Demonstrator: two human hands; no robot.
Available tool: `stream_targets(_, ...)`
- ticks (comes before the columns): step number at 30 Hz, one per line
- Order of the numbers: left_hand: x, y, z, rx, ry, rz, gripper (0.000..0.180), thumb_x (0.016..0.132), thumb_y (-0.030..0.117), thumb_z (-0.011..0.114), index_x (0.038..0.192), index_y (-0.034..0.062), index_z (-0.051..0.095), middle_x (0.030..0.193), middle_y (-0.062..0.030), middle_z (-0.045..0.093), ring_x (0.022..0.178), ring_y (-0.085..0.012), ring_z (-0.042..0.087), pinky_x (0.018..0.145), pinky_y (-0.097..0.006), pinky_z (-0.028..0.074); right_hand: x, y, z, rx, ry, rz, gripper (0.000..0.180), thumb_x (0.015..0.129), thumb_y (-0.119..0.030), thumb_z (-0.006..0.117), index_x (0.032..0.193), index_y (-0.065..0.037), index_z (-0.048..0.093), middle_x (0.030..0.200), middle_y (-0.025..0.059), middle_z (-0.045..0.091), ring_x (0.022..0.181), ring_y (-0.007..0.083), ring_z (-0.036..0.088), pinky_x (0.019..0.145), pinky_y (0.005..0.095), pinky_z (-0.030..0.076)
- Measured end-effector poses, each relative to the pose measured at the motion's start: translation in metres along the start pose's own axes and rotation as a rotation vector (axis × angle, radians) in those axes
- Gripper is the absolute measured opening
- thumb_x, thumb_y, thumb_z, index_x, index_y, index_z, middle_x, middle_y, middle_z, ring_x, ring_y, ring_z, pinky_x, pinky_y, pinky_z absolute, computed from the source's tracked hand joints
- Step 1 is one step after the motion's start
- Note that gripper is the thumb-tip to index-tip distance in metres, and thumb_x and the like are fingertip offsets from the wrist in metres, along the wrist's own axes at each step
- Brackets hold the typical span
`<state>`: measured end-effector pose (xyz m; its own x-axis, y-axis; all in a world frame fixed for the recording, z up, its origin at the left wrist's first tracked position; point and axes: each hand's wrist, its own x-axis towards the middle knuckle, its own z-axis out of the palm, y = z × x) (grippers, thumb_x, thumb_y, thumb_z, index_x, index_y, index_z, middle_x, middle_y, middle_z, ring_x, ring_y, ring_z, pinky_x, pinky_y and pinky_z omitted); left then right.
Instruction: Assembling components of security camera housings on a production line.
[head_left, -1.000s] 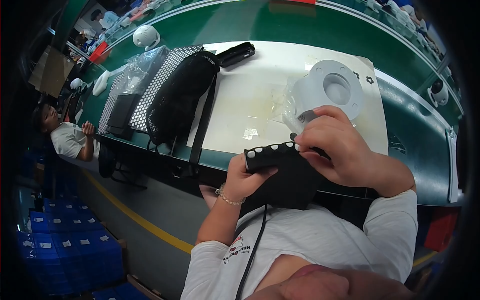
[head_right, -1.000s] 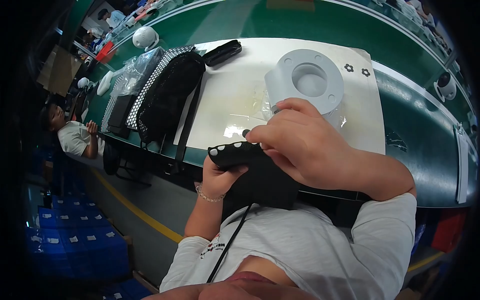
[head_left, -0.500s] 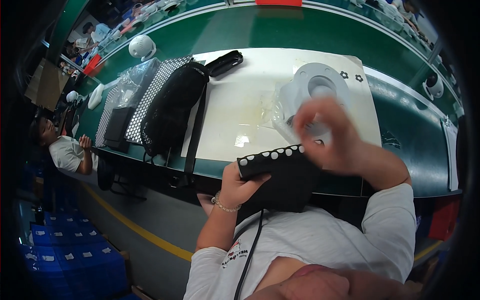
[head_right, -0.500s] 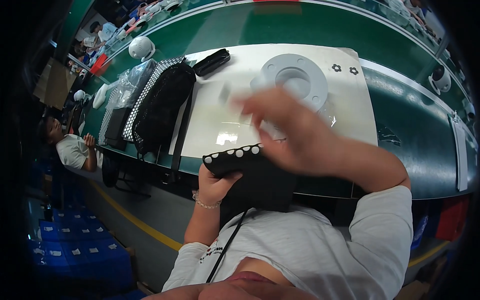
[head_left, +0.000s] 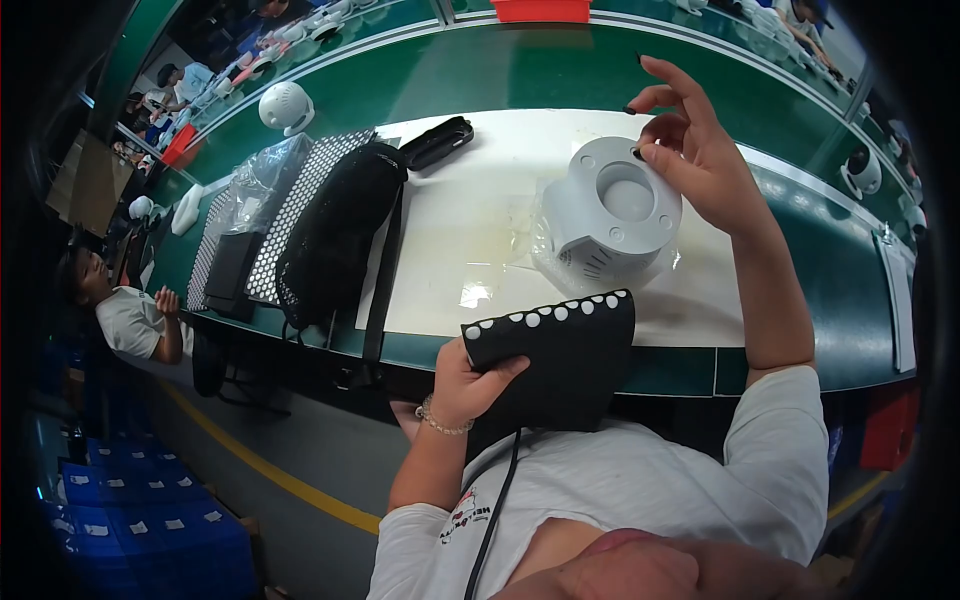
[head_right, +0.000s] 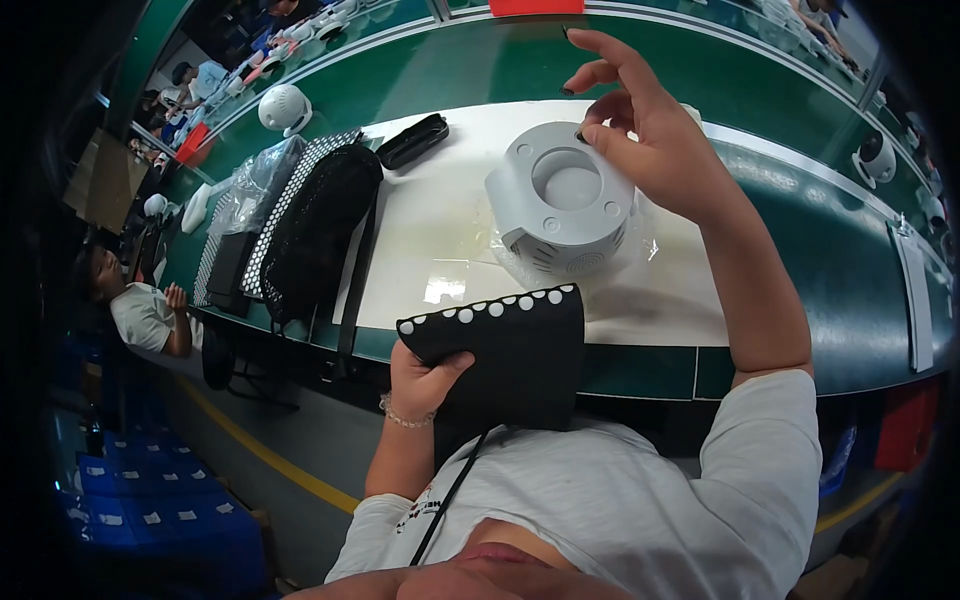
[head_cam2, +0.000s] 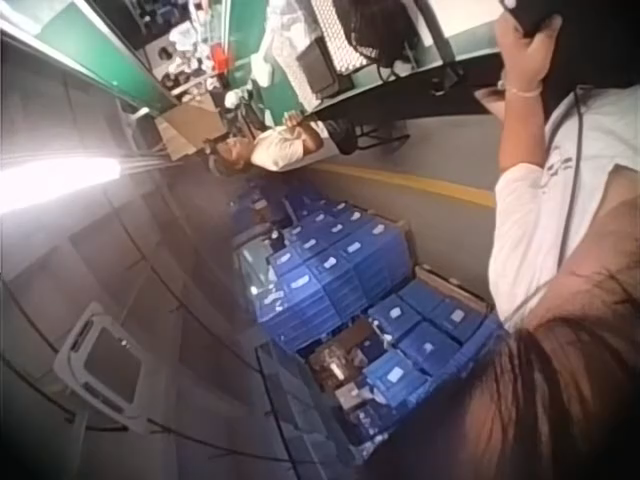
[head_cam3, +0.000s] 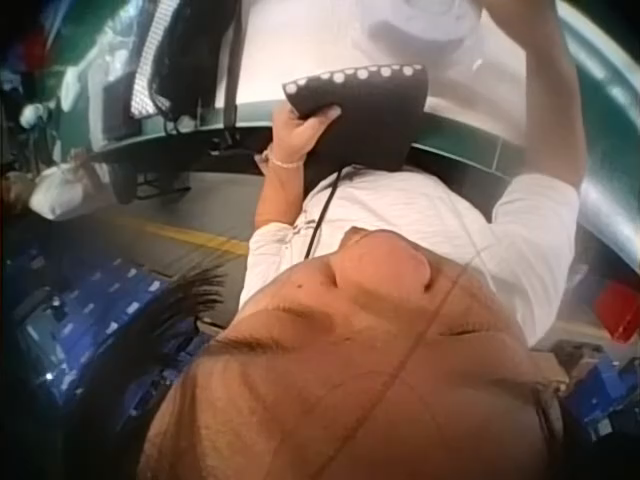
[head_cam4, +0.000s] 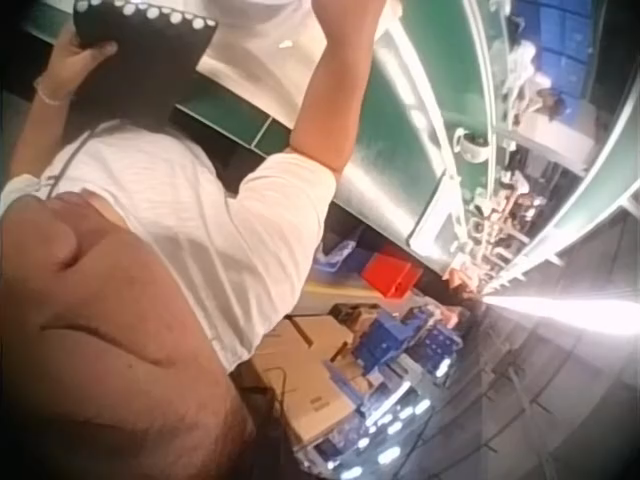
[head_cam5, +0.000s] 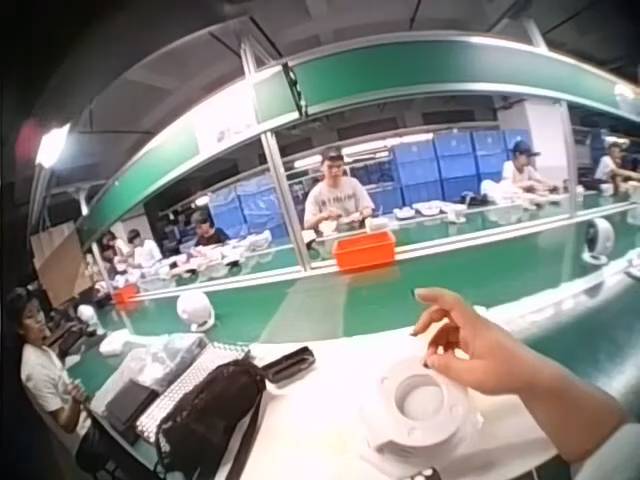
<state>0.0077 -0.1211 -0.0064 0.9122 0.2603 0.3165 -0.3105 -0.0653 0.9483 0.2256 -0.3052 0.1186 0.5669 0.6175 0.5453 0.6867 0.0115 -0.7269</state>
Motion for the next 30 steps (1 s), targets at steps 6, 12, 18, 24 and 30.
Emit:
stream_targets(6, 0.000, -0.001, 0.000, -0.005, 0.004, -0.008, 0.021, 0.072, 0.001, 0.068, 0.091, -0.0002, 0.062, 0.084, -0.0048, 0.064, 0.074, -0.0092, 0.057, 0.067, -0.022, 0.046, 0.003, 0.004, -0.001, 0.255, 0.055, 0.074, 0.063, 0.076, 0.004, 0.050, 0.132, -0.016, 0.028, 0.107, 0.0076, 0.042, 0.078, 0.0091, 0.048, 0.074, 0.0221, 0.042)
stream_targets(12, -0.001, -0.002, 0.000, 0.004, 0.006, 0.000, 0.020, 0.071, 0.000, 0.068, 0.091, -0.0001, 0.062, 0.083, -0.0045, 0.064, 0.074, -0.0091, 0.058, 0.067, -0.022, 0.046, 0.002, 0.001, 0.000, 0.135, 0.017, 0.096, 0.065, 0.076, 0.005, 0.049, 0.132, -0.016, 0.027, 0.110, 0.0081, 0.042, 0.076, 0.0088, 0.049, 0.072, 0.0213, 0.043)
stream_targets(18, 0.001, 0.002, 0.003, -0.042, 0.009, -0.007, 0.021, 0.071, -0.001, 0.067, 0.091, -0.0008, 0.062, 0.084, -0.0047, 0.064, 0.074, -0.0090, 0.057, 0.068, -0.022, 0.046, -0.005, -0.007, 0.000, -0.242, 0.012, -0.118, 0.065, 0.076, 0.007, 0.048, 0.131, -0.021, 0.029, 0.111, 0.0081, 0.053, 0.074, 0.0152, 0.057, 0.068, 0.0268, 0.047)
stream_targets(24, 0.000, 0.003, 0.000, -0.004, -0.005, -0.010, 0.020, 0.072, 0.000, 0.066, 0.092, -0.0011, 0.062, 0.085, -0.0050, 0.064, 0.075, -0.0097, 0.058, 0.069, -0.023, 0.046, -0.013, -0.030, 0.007, -0.483, -0.026, -0.169, 0.057, 0.076, 0.001, 0.050, 0.127, -0.020, 0.035, 0.106, 0.0093, 0.057, 0.085, 0.0281, 0.058, 0.075, 0.0378, 0.046)
stream_targets(30, 0.001, 0.002, -0.001, 0.058, -0.032, -0.021, 0.019, 0.072, 0.001, 0.066, 0.090, -0.0006, 0.062, 0.084, -0.0058, 0.064, 0.075, -0.0107, 0.058, 0.069, -0.023, 0.046, 0.011, -0.014, 0.012, -0.255, -0.053, -0.079, 0.040, 0.080, -0.007, 0.051, 0.118, -0.012, 0.039, 0.091, 0.0071, 0.051, 0.089, 0.0210, 0.052, 0.083, 0.0333, 0.041)
